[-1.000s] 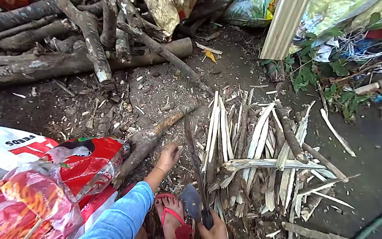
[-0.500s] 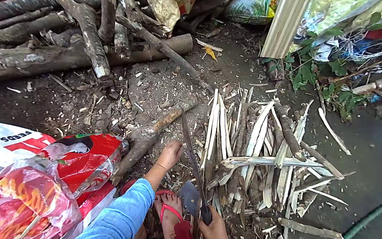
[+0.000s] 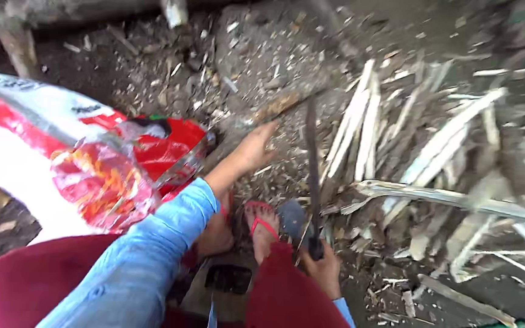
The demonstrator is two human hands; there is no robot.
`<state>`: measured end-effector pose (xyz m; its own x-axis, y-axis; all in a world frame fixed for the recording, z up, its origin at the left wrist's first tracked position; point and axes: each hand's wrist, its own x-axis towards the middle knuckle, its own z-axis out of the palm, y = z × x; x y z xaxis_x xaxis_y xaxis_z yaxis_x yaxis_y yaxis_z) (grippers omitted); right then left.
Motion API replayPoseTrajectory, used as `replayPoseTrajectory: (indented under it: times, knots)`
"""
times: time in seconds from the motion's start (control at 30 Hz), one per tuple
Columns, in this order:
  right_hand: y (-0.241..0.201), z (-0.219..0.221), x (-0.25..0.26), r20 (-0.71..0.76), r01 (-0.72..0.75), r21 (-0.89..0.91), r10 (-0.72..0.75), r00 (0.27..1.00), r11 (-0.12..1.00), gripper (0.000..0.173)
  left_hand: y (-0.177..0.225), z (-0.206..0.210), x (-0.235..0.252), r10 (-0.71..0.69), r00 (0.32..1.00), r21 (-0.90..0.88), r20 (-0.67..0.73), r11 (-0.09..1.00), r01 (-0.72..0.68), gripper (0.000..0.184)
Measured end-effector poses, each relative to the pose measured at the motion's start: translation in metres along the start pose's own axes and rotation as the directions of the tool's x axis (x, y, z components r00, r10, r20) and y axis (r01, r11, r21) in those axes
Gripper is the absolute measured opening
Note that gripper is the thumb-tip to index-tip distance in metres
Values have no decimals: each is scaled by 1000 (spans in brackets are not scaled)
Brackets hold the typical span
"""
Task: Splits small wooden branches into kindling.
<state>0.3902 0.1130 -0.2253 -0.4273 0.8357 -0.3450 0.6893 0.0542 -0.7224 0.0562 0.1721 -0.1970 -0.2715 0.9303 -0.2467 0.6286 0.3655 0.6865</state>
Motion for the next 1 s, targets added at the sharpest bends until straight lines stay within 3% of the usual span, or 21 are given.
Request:
replayPoseTrajectory:
  times: [0.1, 0.2, 0.33, 0.4, 0.53, 0.63, 0.7, 0.8, 0.87, 1.0]
  knots:
    - [1, 5, -4, -67, 113, -16, -114, 991, 993, 42, -13, -35, -27, 27, 994, 44, -106, 999, -22, 68]
    - [0, 9, 1, -43, 118, -52, -120, 992, 992, 42, -16, -59, -52, 51, 989, 66, -140, 997, -42, 56]
    - [-2, 16, 16, 158, -98, -97, 113, 981, 990, 42, -6, -68, -72, 135, 989, 130, -65, 984, -126, 53]
    - [1, 18, 20, 177, -134, -83, 147, 973, 987, 42, 1, -67, -74, 199, 979, 145, -43, 971, -191, 53]
    - [0, 12, 13, 101, -87, 0, 86, 991, 996, 44, 10, -66, -76, 307, 941, 166, -142, 945, -283, 50]
    - [3, 10, 12, -16, 28, -7, -28, 999, 1000, 45, 11, -65, -72, 298, 924, 138, -238, 952, -272, 46]
    - [3, 12, 13, 0, -1, 9, 1, 1000, 1000, 43, 5, -59, -67, 249, 925, 96, -287, 968, -231, 44]
    - [2, 16, 25, 186, -233, -9, 230, 955, 972, 45, -9, -42, -59, 98, 956, 11, -275, 995, -99, 43]
    - [4, 20, 35, 303, -367, -58, 367, 879, 928, 46, -16, -27, -53, -58, 979, -94, -196, 995, 40, 44]
    - [7, 27, 40, 380, -424, -91, 425, 822, 901, 46, -16, 5, -34, -297, 954, -195, 51, 933, 301, 48]
